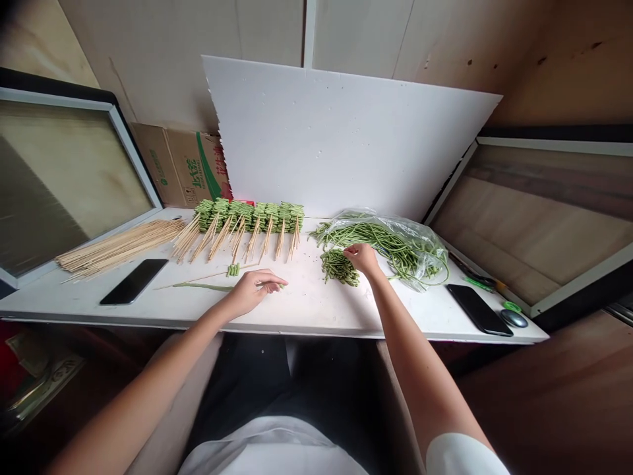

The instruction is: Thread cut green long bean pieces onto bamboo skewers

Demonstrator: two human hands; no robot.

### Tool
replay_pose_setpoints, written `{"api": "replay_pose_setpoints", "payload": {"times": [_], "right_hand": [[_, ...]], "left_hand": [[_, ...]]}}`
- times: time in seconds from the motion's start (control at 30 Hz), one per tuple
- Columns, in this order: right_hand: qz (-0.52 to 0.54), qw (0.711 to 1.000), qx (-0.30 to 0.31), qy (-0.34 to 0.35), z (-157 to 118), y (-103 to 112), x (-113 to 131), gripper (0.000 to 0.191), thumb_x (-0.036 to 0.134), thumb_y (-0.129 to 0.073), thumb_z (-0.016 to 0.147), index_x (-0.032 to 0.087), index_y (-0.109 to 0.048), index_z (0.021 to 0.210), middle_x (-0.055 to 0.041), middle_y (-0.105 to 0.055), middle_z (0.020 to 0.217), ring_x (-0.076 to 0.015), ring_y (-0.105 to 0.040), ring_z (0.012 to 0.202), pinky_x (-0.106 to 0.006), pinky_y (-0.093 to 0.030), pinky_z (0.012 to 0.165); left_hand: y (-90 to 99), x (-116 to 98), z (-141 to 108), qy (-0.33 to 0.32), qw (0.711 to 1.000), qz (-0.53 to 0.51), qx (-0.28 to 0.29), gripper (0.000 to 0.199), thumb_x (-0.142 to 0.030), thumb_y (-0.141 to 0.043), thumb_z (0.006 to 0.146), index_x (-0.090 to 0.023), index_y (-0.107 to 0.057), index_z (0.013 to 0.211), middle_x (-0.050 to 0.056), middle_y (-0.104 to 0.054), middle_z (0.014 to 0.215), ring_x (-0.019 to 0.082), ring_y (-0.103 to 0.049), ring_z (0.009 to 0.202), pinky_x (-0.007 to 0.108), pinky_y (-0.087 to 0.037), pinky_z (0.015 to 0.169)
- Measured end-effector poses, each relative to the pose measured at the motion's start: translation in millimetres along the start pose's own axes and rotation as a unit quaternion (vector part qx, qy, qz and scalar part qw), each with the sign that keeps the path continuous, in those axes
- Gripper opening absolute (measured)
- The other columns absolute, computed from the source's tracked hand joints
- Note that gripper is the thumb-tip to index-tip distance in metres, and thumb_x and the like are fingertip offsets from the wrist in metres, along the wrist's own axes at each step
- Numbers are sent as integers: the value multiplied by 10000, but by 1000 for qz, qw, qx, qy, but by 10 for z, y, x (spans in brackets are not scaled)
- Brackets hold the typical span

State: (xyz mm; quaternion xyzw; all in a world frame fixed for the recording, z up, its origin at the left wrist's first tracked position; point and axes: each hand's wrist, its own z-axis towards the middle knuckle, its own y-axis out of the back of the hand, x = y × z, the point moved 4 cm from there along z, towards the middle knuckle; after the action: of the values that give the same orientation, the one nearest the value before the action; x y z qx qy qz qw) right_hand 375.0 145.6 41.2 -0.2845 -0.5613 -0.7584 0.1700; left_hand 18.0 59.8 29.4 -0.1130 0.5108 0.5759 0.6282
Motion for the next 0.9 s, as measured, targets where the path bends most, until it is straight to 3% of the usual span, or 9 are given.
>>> {"api": "replay_pose_setpoints", "payload": {"times": [0.17,0.33,0.43,0.47,0.53,0.63,0.73,0.9], "right_hand": [[-18,999,17,-34,57,-15,-48,243,293,-728,844,92,-854,902,-143,-800,817,-238,-691,747,-310,-455,668],[-13,999,-4,-36,-95,91,21,354,355,-635,934,84,-847,1018,-164,-815,952,-235,-676,738,-323,-460,662],[23,1000,-11,-1,-350,120,269,413,437,-595,976,123,-830,1104,-157,-814,1057,-248,-703,810,-324,-499,688],[78,996,-1,39,-484,102,403,461,495,-573,994,129,-824,1117,-163,-813,1063,-259,-713,829,-333,-515,688],[173,976,66,116,-824,2,691,514,595,-553,1001,164,-825,1068,-149,-811,1078,-270,-732,890,-340,-548,700],[202,948,155,193,-1375,-218,1030,423,600,-650,963,233,-817,1094,-108,-790,1192,-271,-742,1008,-316,-571,675],[221,946,116,207,-1691,-363,1131,404,569,-714,935,261,-797,1183,-99,-797,1133,-265,-746,964,-318,-572,625],[247,940,53,229,-1706,-407,1062,275,493,-708,965,262,-815,1070,-82,-792,972,-245,-715,914,-333,-564,646]], "left_hand": [[26,43,8,13,1000,-10,-21,272,-260,-581,1011,-174,-819,1112,104,-754,986,145,-662,759,267,-563,708],[4,98,7,25,999,-24,-32,311,-206,-532,1015,-146,-788,1181,109,-763,980,143,-664,755,272,-573,721],[-19,89,-8,45,998,-21,-49,359,-197,-614,978,-159,-724,1318,98,-787,992,157,-699,763,285,-591,735],[-27,69,-14,51,997,-14,-57,398,-183,-627,968,-171,-699,1359,91,-793,996,162,-711,770,291,-598,744],[-46,2,-23,54,996,7,-73,437,-154,-647,949,-193,-682,1383,82,-803,1018,181,-741,823,310,-613,792],[-99,-137,-26,29,996,24,-86,431,-138,-688,930,-209,-694,1355,68,-811,1040,212,-765,977,353,-608,945],[-164,-244,-27,-14,995,25,-91,404,-142,-719,925,-212,-703,1323,54,-813,1007,211,-769,988,370,-597,996],[-167,-244,-35,-31,991,59,-119,312,-212,-800,899,-203,-753,1207,67,-808,982,219,-770,916,355,-616,889]]}}
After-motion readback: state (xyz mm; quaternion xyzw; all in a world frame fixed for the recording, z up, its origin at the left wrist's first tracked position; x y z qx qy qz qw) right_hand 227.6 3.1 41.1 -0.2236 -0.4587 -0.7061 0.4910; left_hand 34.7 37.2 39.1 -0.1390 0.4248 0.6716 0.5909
